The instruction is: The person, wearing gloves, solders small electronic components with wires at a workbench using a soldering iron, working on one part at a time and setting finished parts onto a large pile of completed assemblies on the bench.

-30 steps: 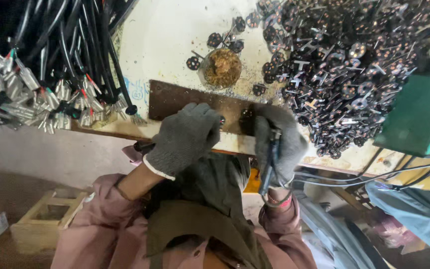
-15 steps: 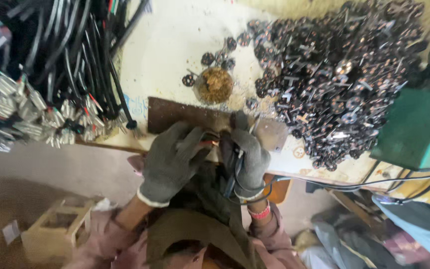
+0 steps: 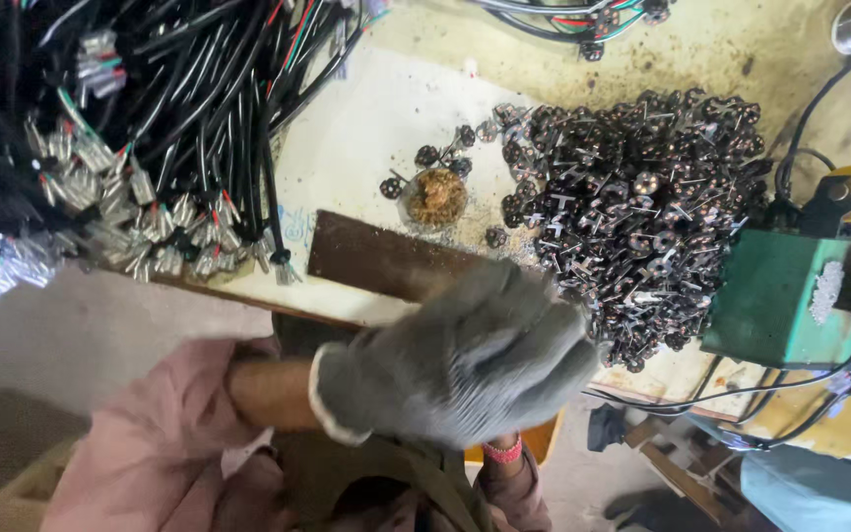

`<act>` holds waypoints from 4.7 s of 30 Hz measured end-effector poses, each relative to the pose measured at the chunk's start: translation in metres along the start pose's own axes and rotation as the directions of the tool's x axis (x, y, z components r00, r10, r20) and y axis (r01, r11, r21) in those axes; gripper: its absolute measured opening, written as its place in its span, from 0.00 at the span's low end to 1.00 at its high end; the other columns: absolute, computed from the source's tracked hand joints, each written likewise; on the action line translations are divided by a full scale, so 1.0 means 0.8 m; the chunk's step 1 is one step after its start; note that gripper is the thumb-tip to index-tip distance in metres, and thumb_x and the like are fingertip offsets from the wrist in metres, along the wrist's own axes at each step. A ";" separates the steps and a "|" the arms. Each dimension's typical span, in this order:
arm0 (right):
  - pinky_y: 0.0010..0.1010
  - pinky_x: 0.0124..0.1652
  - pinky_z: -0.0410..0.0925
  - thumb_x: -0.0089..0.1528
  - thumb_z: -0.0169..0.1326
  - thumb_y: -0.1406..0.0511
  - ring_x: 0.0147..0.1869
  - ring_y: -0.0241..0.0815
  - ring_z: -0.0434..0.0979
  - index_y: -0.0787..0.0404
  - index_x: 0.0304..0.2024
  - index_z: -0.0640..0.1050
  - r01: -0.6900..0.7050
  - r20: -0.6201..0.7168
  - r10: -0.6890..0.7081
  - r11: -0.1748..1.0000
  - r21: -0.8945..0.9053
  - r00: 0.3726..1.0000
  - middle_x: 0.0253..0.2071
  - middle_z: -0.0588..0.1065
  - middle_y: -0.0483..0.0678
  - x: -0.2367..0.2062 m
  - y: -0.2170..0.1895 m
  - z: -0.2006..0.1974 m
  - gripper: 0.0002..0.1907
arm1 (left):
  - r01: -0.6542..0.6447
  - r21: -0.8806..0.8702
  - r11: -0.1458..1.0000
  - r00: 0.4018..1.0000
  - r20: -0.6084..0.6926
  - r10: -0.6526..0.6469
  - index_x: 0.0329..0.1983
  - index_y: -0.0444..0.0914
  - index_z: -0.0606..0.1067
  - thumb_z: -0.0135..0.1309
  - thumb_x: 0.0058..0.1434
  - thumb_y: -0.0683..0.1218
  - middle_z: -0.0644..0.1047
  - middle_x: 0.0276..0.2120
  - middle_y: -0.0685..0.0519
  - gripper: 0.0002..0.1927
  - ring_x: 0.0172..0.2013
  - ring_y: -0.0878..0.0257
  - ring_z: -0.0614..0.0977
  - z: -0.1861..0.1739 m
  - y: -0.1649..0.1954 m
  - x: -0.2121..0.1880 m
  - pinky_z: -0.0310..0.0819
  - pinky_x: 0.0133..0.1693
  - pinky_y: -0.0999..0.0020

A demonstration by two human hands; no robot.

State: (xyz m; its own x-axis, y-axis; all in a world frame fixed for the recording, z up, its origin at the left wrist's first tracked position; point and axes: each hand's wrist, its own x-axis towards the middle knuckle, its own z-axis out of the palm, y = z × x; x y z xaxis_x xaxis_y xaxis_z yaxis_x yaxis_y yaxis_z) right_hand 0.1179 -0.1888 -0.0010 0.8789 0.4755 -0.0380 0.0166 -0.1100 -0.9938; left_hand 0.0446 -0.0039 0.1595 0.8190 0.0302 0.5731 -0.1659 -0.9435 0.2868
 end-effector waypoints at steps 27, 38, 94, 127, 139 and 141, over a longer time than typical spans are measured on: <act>0.29 0.51 0.75 0.69 0.58 0.72 0.51 0.43 0.83 0.64 0.56 0.76 -0.202 0.157 0.165 0.945 0.257 0.974 0.52 0.80 0.54 0.004 0.015 -0.013 0.13 | 0.666 0.130 0.734 0.461 0.702 -0.543 0.48 0.38 0.73 0.49 0.69 0.48 0.76 0.31 0.49 0.10 0.29 0.58 0.80 -0.021 0.066 -0.200 0.73 0.28 0.63; 0.26 0.48 0.69 0.72 0.59 0.67 0.47 0.39 0.76 0.55 0.57 0.74 -0.044 0.153 -0.021 0.911 0.411 0.988 0.48 0.76 0.44 -0.027 -0.035 0.005 0.12 | 0.903 0.070 0.424 0.126 0.900 -0.417 0.56 0.34 0.73 0.49 0.62 0.46 0.79 0.34 0.45 0.20 0.32 0.56 0.82 -0.006 0.007 -0.230 0.74 0.33 0.62; 0.26 0.41 0.71 0.57 0.66 0.75 0.42 0.35 0.75 0.62 0.53 0.69 -0.203 0.190 0.239 0.960 -0.192 0.952 0.44 0.76 0.47 -0.018 -0.036 0.009 0.26 | 0.693 -0.673 -0.259 0.328 0.614 -0.718 0.43 0.36 0.82 0.63 0.62 0.41 0.84 0.33 0.51 0.08 0.34 0.73 0.79 0.082 0.012 -0.161 0.77 0.37 0.73; 0.32 0.39 0.74 0.56 0.66 0.59 0.40 0.48 0.82 0.63 0.51 0.75 0.434 0.440 -0.276 0.845 -0.312 0.854 0.46 0.80 0.57 0.021 -0.011 0.011 0.24 | 0.749 -0.348 0.563 0.660 0.326 -0.677 0.38 0.41 0.77 0.59 0.63 0.47 0.80 0.33 0.47 0.06 0.31 0.47 0.82 0.098 -0.051 -0.157 0.75 0.32 0.54; 0.41 0.49 0.74 0.56 0.65 0.66 0.46 0.52 0.84 0.60 0.44 0.81 0.483 0.473 -0.231 0.701 -0.524 0.850 0.42 0.81 0.51 -0.009 0.015 -0.041 0.14 | 0.752 -0.270 0.601 0.659 0.293 -0.692 0.37 0.41 0.77 0.60 0.63 0.47 0.79 0.30 0.48 0.06 0.28 0.48 0.82 0.111 -0.043 -0.159 0.75 0.29 0.55; 0.41 0.50 0.74 0.56 0.65 0.66 0.48 0.52 0.84 0.59 0.45 0.82 0.467 0.465 -0.224 0.718 -0.516 0.857 0.43 0.81 0.50 -0.012 0.023 -0.046 0.14 | 0.749 -0.268 0.606 0.663 0.295 -0.688 0.37 0.41 0.77 0.60 0.63 0.48 0.79 0.31 0.48 0.06 0.28 0.48 0.82 0.112 -0.044 -0.158 0.75 0.30 0.54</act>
State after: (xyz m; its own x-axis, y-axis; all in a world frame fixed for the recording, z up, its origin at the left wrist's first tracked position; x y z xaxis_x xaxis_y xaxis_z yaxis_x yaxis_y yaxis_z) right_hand 0.1272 -0.2277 -0.0151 0.5278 0.8376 0.1410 0.6684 -0.3072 -0.6774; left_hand -0.0039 -0.0042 0.0078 0.8192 0.5717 -0.0443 0.3654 -0.4609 0.8087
